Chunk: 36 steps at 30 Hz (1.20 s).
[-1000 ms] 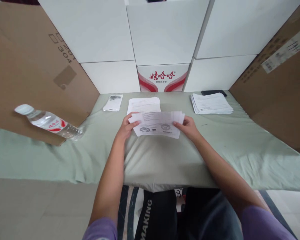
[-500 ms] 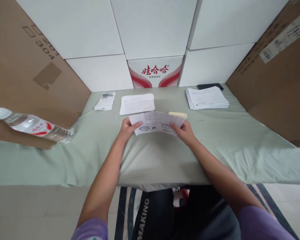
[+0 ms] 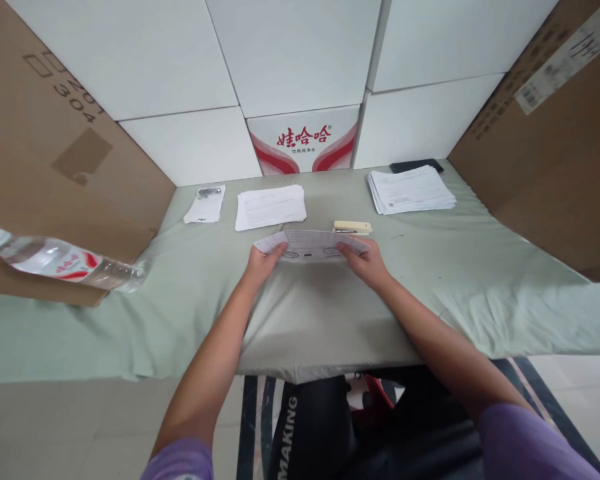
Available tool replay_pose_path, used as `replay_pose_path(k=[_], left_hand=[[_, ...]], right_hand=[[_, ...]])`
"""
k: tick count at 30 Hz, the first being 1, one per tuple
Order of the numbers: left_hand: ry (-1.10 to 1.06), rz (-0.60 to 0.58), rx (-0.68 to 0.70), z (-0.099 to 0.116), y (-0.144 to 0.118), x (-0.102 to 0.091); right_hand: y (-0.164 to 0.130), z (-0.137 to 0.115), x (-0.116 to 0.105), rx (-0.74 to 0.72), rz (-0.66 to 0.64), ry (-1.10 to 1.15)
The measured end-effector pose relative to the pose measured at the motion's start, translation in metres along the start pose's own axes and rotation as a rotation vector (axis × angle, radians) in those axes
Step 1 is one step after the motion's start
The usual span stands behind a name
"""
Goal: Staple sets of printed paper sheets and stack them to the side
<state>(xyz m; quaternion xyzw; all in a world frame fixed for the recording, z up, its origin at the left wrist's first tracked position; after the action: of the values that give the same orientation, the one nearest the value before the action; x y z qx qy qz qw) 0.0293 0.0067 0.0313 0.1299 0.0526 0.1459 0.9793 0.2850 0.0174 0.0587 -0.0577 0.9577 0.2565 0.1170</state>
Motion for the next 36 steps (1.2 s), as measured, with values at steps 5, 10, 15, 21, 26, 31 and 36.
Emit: replay_pose_path(k=[5,10,15,21,26,31,36], left_hand=[[0.135,-0.016,0.024,-0.006,0.002,0.005],[0.449,0.016,0.022,-0.011,0.008,-0.011],[0.731,-0.046,-0.115,-0.023,0.015,-0.032],[0.692,-0.1,-0.221,-0.042,0.016,-0.032],[0.678,-0.091,-0.207,-0.045,0.017,-0.029],[0.686,-0.101,-0.199,-0.036,0.015,-0.02],[0.721,-0.106,-0.164,-0.028,0.014,-0.013]], right_hand=[[0.001,0.018,0.005,0.119,0.001,0.032],[0.011,0.026,-0.02,0.232,0.178,0.187],[0.023,0.05,-0.064,0.301,0.442,0.203],[0.028,0.064,-0.068,0.221,0.403,-0.074],[0.031,0.061,-0.044,0.058,0.211,-0.385],[0.032,0.057,-0.041,0.039,0.186,-0.45],[0.042,0.02,-0.065,0.042,0.29,-0.437]])
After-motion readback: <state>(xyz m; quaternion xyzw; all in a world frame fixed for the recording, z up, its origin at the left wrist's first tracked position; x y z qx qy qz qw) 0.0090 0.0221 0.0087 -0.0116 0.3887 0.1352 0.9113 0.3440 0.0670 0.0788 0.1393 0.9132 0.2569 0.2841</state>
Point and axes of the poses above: each hand's wrist, its own y-axis towards the middle knuckle, its own x-axis out of the palm, z = x × y, the point moved 8 cm from there along y, towards the middle knuckle, and after that the axes turned 7 degrees about z, right-handed, at the moved point
